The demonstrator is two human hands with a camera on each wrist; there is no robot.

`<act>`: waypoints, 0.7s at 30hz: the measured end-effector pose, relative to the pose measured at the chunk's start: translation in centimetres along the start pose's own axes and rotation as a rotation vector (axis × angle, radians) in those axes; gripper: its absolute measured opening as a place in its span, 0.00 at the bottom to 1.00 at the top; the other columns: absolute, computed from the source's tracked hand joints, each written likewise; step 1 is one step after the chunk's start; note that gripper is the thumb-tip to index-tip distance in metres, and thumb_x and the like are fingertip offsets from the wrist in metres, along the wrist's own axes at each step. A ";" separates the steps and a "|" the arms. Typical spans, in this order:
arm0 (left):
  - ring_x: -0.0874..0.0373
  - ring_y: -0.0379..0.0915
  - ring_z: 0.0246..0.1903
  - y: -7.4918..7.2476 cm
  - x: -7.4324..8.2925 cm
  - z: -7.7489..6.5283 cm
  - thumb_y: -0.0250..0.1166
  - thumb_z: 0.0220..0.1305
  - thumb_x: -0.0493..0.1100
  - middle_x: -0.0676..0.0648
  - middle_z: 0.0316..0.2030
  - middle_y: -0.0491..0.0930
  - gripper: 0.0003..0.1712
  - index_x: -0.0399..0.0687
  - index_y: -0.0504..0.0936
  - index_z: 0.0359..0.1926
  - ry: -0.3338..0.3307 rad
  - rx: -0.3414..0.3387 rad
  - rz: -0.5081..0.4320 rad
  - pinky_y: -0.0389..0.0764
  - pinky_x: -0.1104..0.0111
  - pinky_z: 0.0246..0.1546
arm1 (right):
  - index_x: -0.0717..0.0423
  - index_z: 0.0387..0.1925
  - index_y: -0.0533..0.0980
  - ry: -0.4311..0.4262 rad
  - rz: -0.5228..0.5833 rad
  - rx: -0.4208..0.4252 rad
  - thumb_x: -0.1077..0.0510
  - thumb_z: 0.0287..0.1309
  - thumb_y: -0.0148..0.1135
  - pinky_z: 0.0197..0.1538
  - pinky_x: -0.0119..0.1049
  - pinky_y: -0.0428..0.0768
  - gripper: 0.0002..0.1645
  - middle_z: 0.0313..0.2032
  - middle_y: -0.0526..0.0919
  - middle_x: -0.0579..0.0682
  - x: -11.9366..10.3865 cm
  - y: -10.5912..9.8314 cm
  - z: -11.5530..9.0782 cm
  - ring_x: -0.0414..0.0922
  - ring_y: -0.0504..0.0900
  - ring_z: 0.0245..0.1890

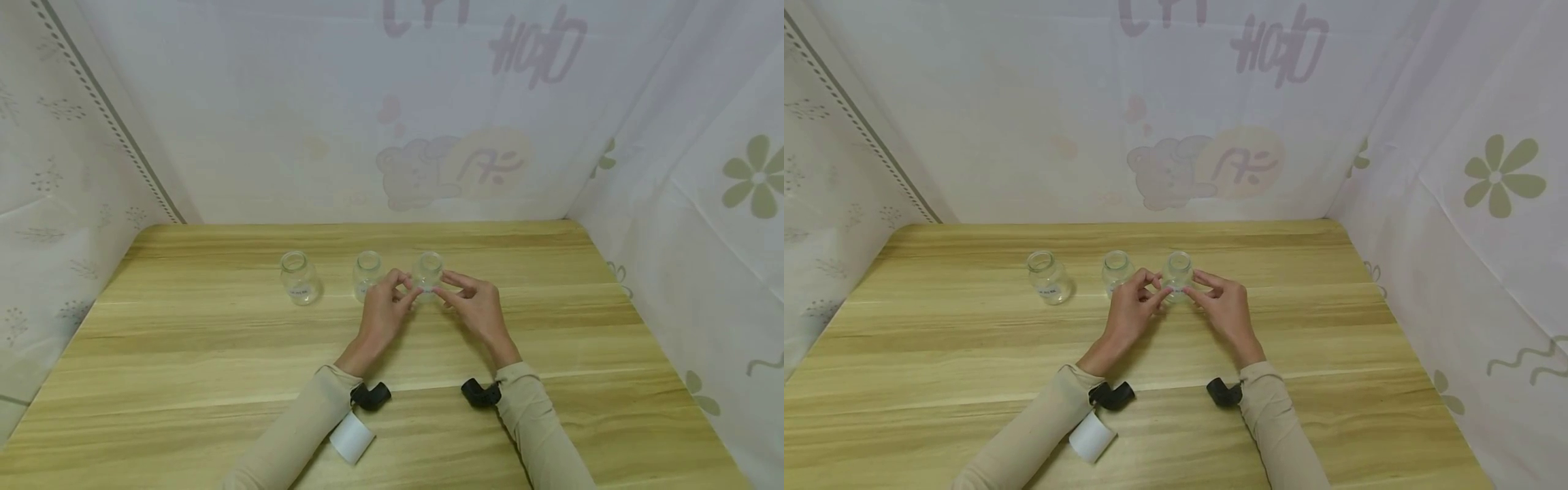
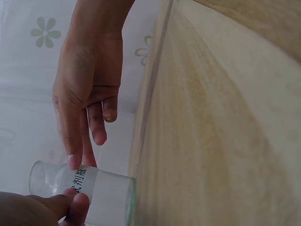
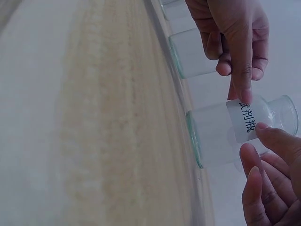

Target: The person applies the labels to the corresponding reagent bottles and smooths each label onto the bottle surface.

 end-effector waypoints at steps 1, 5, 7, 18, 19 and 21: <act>0.51 0.86 0.22 0.0 0.0 0.0 0.70 0.68 0.38 0.33 0.54 0.84 0.10 0.39 0.76 0.38 0.004 0.001 0.002 0.64 0.77 0.15 | 0.55 0.60 0.82 0.008 0.009 -0.002 0.52 0.60 0.76 0.26 0.27 0.73 0.27 0.54 0.87 0.55 0.1 0.0 0.0 0.60 0.88 0.31; 0.51 0.86 0.22 0.0 0.0 0.0 0.69 0.69 0.37 0.33 0.53 0.84 0.10 0.40 0.76 0.36 0.017 0.006 0.004 0.64 0.77 0.15 | 0.57 0.60 0.82 0.030 0.037 -0.008 0.54 0.61 0.76 0.30 0.27 0.75 0.27 0.55 0.86 0.55 0.3 0.1 0.0 0.64 0.88 0.32; 0.52 0.86 0.22 0.0 0.0 0.0 0.69 0.69 0.37 0.33 0.53 0.84 0.10 0.40 0.75 0.35 0.015 0.007 0.002 0.65 0.77 0.15 | 0.57 0.60 0.82 0.037 0.044 -0.010 0.54 0.61 0.75 0.30 0.27 0.77 0.26 0.55 0.86 0.55 0.4 0.1 0.0 0.63 0.89 0.32; 0.51 0.84 0.21 0.2 -0.1 0.0 0.59 0.71 0.25 0.30 0.52 0.84 0.06 0.34 0.76 0.35 -0.017 0.000 -0.028 0.71 0.75 0.18 | 0.59 0.58 0.83 0.020 0.033 0.003 0.62 0.65 0.71 0.24 0.30 0.78 0.20 0.52 0.88 0.58 0.4 -0.1 0.0 0.51 0.89 0.28; 0.52 0.84 0.21 0.1 0.0 0.0 0.60 0.70 0.25 0.30 0.53 0.83 0.06 0.34 0.75 0.35 -0.010 0.003 -0.023 0.73 0.75 0.18 | 0.59 0.59 0.82 0.012 0.012 -0.002 0.62 0.64 0.72 0.25 0.29 0.77 0.22 0.53 0.87 0.57 0.3 -0.1 0.0 0.51 0.90 0.28; 0.53 0.85 0.23 0.1 0.1 0.0 0.62 0.66 0.25 0.30 0.54 0.83 0.07 0.36 0.75 0.35 -0.003 0.005 -0.015 0.77 0.73 0.21 | 0.60 0.61 0.81 -0.014 -0.038 -0.017 0.62 0.62 0.73 0.27 0.29 0.77 0.26 0.54 0.86 0.57 0.0 0.1 0.0 0.50 0.90 0.31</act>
Point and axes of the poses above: each hand's wrist, its own z-axis towards the middle knuckle, its own y-axis out of the palm, x = y × z, the point moved 8 cm from there along z, towards the middle knuckle
